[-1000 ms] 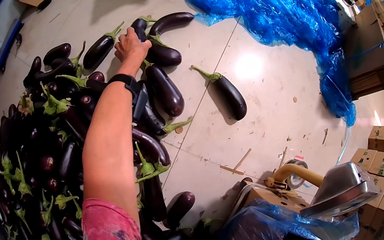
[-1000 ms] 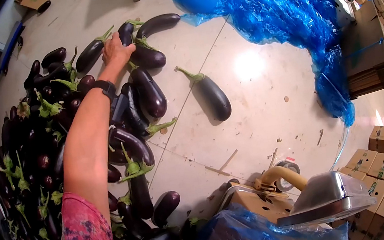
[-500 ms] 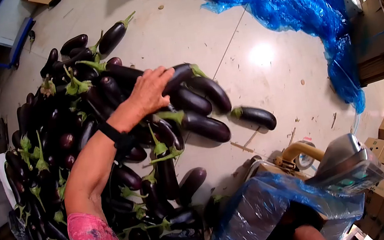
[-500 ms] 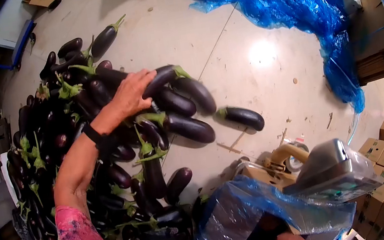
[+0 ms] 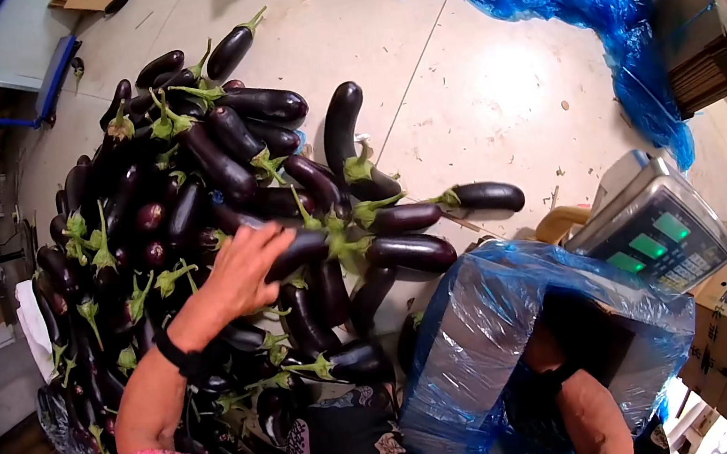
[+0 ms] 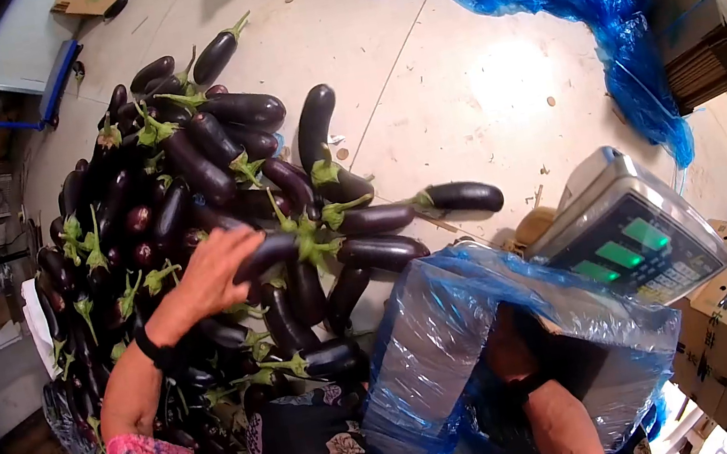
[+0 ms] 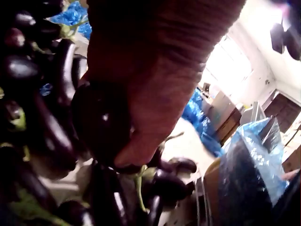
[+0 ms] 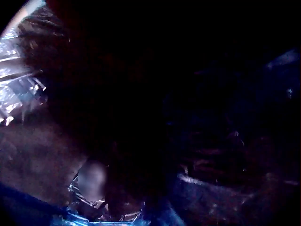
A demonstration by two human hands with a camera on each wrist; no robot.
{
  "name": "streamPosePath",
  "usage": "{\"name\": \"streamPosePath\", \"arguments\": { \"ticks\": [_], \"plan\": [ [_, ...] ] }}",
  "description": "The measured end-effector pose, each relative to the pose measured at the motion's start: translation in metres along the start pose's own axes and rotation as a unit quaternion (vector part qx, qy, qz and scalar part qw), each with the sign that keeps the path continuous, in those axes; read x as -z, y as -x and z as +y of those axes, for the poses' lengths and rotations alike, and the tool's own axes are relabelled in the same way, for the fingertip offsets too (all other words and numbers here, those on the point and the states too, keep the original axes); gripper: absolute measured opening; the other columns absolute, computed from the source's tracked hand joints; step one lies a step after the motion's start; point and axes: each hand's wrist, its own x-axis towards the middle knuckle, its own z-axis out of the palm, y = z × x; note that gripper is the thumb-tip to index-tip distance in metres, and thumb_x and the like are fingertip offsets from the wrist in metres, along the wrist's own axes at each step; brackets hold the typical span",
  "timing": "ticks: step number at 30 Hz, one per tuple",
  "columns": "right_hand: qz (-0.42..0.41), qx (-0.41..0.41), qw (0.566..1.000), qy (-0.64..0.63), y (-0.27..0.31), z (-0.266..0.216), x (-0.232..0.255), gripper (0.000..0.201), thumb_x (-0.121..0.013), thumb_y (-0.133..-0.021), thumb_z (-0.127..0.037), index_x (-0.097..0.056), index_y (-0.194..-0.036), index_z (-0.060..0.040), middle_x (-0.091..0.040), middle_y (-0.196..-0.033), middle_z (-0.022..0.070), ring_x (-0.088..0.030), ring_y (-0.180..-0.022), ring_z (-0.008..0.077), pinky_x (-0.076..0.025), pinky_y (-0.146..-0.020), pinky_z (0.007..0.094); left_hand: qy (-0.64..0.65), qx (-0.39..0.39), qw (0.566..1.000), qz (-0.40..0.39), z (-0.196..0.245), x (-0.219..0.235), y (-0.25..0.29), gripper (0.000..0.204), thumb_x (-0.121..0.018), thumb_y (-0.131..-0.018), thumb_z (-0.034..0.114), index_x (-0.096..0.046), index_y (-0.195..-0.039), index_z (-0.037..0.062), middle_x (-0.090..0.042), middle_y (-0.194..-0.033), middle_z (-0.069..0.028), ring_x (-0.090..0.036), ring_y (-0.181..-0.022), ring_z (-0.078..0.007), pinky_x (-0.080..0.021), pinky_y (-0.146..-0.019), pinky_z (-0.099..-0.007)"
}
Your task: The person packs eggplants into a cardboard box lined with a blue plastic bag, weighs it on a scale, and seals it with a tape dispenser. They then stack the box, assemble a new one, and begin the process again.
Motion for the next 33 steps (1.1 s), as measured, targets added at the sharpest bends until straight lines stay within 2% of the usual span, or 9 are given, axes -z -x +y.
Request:
{"name": "streamPosePath", "arguments": {
  "ticks": [4, 7, 10, 13, 18, 20, 24, 30, 33],
  "plan": [
    [-0.002, 0.001, 1.0, 0.007, 0.009, 0.0, -0.012, 0.029, -0.056, -0.089, -0.024, -0.074, -0.106, -0.0084, -0.067, -0.12, 0.0192, -0.063, -0.115, 0.035, -0.049, -0.097, 0.0488, -0.029, 0.055, 0.979, -0.193, 0.007, -0.024, 0.059, 0.071, -0.083, -0.064, 0.02, -0.059, -0.13, 0.0061, -0.059, -0.127, -0.0165, -0.051, -0.113, -0.0382, -0.04, -0.098, -0.0437],
    [-0.004, -0.001, 1.0, 0.002, 0.006, -0.007, -0.018, 0.029, -0.056, -0.089, -0.024, -0.074, -0.106, -0.0084, -0.067, -0.12, 0.0192, -0.064, -0.114, 0.035, -0.049, -0.097, 0.0488, 0.11, 0.005, 0.993, 0.051, 0.056, -0.002, 0.014, 0.044, -0.075, -0.081, 0.023, -0.063, -0.119, 0.0034, -0.064, -0.106, -0.0148, -0.058, -0.099, -0.0324, -0.044, -0.087, -0.0417],
    [-0.009, -0.003, 1.0, 0.002, 0.017, -0.007, -0.026, 0.029, -0.055, -0.089, -0.024, -0.074, -0.106, -0.0085, -0.067, -0.12, 0.0191, -0.064, -0.114, 0.0349, -0.049, -0.097, 0.0489, 0.171, -0.108, 0.956, 0.213, 0.094, -0.031, -0.09, 0.051, -0.071, -0.087, 0.021, -0.056, -0.132, 0.0018, -0.063, -0.117, -0.0198, -0.059, -0.109, -0.0375, -0.049, -0.092, -0.0422],
    [-0.018, -0.002, 1.0, 0.005, 0.03, -0.003, -0.031, 0.029, -0.055, -0.089, -0.024, -0.074, -0.106, -0.0085, -0.067, -0.12, 0.0191, -0.064, -0.114, 0.0349, -0.049, -0.097, 0.0489, 0.159, -0.1, 0.962, 0.196, 0.126, -0.105, -0.198, 0.072, -0.074, -0.083, 0.027, -0.042, -0.144, 0.0043, -0.045, -0.142, -0.0233, -0.046, -0.126, -0.0409, -0.041, -0.104, -0.0483],
    [-0.018, 0.003, 1.0, -0.015, 0.018, -0.009, -0.048, 0.029, -0.055, -0.089, -0.024, -0.074, -0.106, -0.0086, -0.067, -0.12, 0.019, -0.064, -0.114, 0.0348, -0.049, -0.097, 0.049, 0.028, 0.01, 0.995, 0.1, 0.142, -0.179, -0.261, 0.052, -0.075, -0.076, 0.016, -0.052, -0.122, 0.0071, -0.048, -0.122, -0.0175, -0.049, -0.116, -0.0388, -0.047, -0.093, -0.0482],
    [-0.015, 0.006, 1.0, -0.023, 0.011, -0.014, -0.053, 0.029, -0.055, -0.089, -0.024, -0.074, -0.106, -0.0087, -0.067, -0.12, 0.0189, -0.064, -0.114, 0.0348, -0.049, -0.097, 0.049, 0.114, 0.018, 0.984, 0.134, 0.139, -0.178, -0.244, 0.048, -0.075, -0.074, 0.015, -0.055, -0.116, 0.0075, -0.051, -0.112, -0.017, -0.053, -0.109, -0.039, -0.05, -0.088, -0.0479],
    [-0.012, 0.008, 1.0, -0.025, 0.016, -0.012, -0.067, 0.029, -0.054, -0.09, -0.023, -0.074, -0.106, -0.0088, -0.067, -0.12, 0.0188, -0.064, -0.114, 0.0347, -0.049, -0.097, 0.0491, 0.33, 0.036, 0.917, 0.222, 0.114, -0.134, -0.213, 0.055, -0.076, -0.077, 0.026, -0.056, -0.122, 0.0013, -0.063, -0.106, -0.0161, -0.062, -0.097, -0.0304, -0.05, -0.089, -0.0396],
    [-0.034, 0.018, 0.999, 0.004, 0.037, -0.018, -0.059, 0.029, -0.053, -0.089, -0.022, -0.074, -0.105, -0.0094, -0.068, -0.117, 0.0181, -0.065, -0.11, 0.0355, -0.05, -0.094, 0.0496, 0.754, -0.042, 0.646, 0.108, 0.135, -0.006, -0.081, 0.047, -0.068, -0.083, 0.006, -0.049, -0.126, 0.0022, -0.063, -0.106, -0.01, -0.062, -0.093, -0.0171, -0.051, -0.086, -0.0325],
    [-0.009, 0.069, 0.995, 0.065, 0.054, -0.016, -0.054, 0.027, -0.054, -0.088, -0.019, -0.074, -0.104, -0.0092, -0.068, -0.116, 0.0182, -0.065, -0.111, 0.0363, -0.051, -0.093, 0.0493, 0.764, -0.038, 0.637, 0.098, 0.148, 0.001, -0.037, 0.048, -0.066, -0.084, 0.003, -0.047, -0.128, 0.0032, -0.063, -0.106, -0.0105, -0.063, -0.092, -0.0185, -0.052, -0.085, -0.0351]
  ]
}}
